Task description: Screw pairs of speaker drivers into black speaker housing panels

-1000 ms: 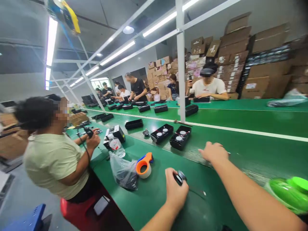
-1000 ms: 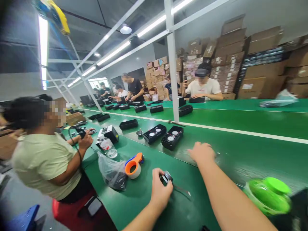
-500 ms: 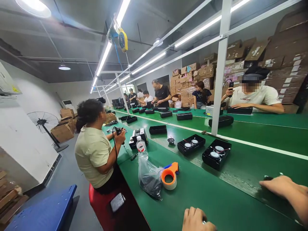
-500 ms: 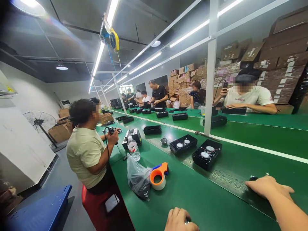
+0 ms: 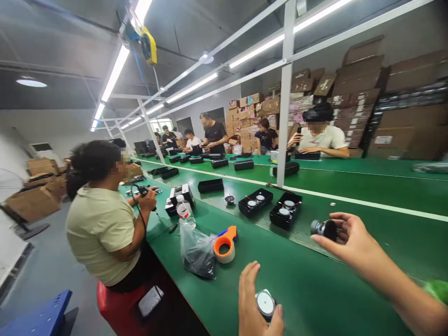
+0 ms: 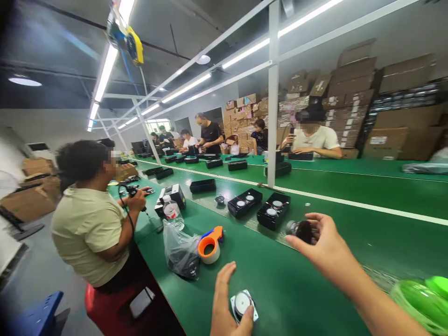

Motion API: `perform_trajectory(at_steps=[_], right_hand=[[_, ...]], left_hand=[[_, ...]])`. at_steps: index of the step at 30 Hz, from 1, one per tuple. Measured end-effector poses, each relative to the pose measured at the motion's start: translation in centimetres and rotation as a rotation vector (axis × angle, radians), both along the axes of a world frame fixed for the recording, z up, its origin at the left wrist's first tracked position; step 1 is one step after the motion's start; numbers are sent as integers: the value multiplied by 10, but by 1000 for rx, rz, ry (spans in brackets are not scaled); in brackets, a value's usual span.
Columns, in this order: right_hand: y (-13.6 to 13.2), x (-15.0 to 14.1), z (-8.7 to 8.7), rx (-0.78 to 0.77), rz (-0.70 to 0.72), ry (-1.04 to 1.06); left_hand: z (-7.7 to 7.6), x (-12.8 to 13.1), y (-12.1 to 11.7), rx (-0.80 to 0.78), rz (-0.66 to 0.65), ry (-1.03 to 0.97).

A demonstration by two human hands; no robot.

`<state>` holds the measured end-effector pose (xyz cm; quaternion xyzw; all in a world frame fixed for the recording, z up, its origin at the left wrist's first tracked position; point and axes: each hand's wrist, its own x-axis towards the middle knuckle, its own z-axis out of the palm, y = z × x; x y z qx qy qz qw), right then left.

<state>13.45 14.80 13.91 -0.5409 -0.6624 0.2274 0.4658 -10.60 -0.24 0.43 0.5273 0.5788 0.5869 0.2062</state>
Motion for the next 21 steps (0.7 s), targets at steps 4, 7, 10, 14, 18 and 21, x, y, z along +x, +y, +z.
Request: perform_trajectory(at_steps=[4, 7, 10, 14, 18, 21], right_hand=[[-92, 1, -10, 117, 72, -97], [-155, 2, -14, 288, 89, -327], [-188, 16, -3, 173, 226, -358], [-198, 54, 12, -103, 508, -197], [-203, 82, -3, -88, 500, -281], [-214, 87, -31, -89, 536, -205]], left_hand=[[45, 35, -21, -18, -537, -507], [76, 67, -33, -196, -853, -903], [92, 83, -38, -291, -851, -1114], [86, 85, -35, -610, -1010, -1286], [70, 100, -42, -821, -1204, -1184], [67, 109, -49, -915, -1257, -983]])
